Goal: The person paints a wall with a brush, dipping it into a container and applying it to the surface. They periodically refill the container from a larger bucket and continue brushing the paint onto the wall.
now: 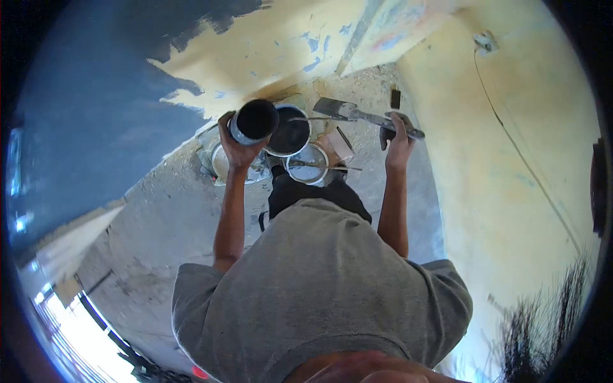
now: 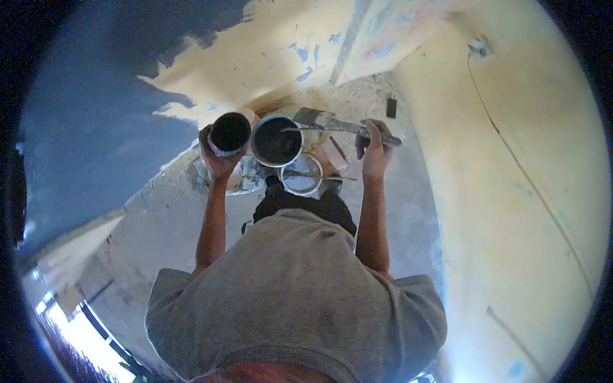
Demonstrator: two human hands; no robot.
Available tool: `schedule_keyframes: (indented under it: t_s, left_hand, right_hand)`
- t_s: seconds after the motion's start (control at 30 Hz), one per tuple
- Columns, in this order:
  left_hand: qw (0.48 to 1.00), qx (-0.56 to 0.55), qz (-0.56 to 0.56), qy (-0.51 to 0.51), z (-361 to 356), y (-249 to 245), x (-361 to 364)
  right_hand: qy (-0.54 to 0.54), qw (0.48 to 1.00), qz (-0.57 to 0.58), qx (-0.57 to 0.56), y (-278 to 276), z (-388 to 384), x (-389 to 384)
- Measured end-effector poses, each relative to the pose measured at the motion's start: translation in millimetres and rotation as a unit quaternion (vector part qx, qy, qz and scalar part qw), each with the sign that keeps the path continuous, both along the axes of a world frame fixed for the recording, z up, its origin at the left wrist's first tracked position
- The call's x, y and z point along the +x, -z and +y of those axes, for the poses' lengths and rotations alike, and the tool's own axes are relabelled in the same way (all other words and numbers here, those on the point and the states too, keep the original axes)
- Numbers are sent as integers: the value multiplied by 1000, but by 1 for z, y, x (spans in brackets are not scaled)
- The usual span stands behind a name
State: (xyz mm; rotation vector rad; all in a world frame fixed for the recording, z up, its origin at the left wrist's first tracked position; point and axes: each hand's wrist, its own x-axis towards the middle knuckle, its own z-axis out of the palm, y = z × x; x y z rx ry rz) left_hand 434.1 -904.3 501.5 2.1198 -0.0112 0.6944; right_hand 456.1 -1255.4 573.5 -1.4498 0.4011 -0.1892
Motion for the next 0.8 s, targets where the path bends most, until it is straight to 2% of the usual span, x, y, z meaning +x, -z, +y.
schedule_keyframes:
  t_s: [0.1,0.17,0.2,0.23,0.33,0.37,0.47,0.57,0.73,0.8]
  left_hand:
    - [999,21,4,-48,-41,-11,-51]
    - [992,39,-12,-121,-66,-15,-83]
    - [990,-10,25,-138,-72,-8,-103]
    - [988,-8,28,-155,-80,-9,-121]
    - [977,59,35,-204,-99,-8,-168]
    - [974,60,37,-216,-104,-4,-186]
    - [942,69,94,-315,-119,1,-227]
    - [926,34,118,-357,-125,3,-256]
    - [899,51,109,-421,-117,10,-284]
    - [893,65,104,-433,-113,16,-295]
  right_hand:
    - [-36,996,17,85,19,-41,4]
    - [-98,981,44,162,42,-69,13]
    - [-130,979,70,140,50,-80,18]
    - [-146,976,76,142,59,-89,22]
    - [-238,960,147,19,99,-109,42]
    - [-250,957,148,19,112,-107,43]
    - [-245,936,248,46,151,-92,45]
    - [-259,939,222,43,173,-58,29]
    - [-273,921,273,44,199,-6,8]
    - [-281,917,282,7,216,11,3]
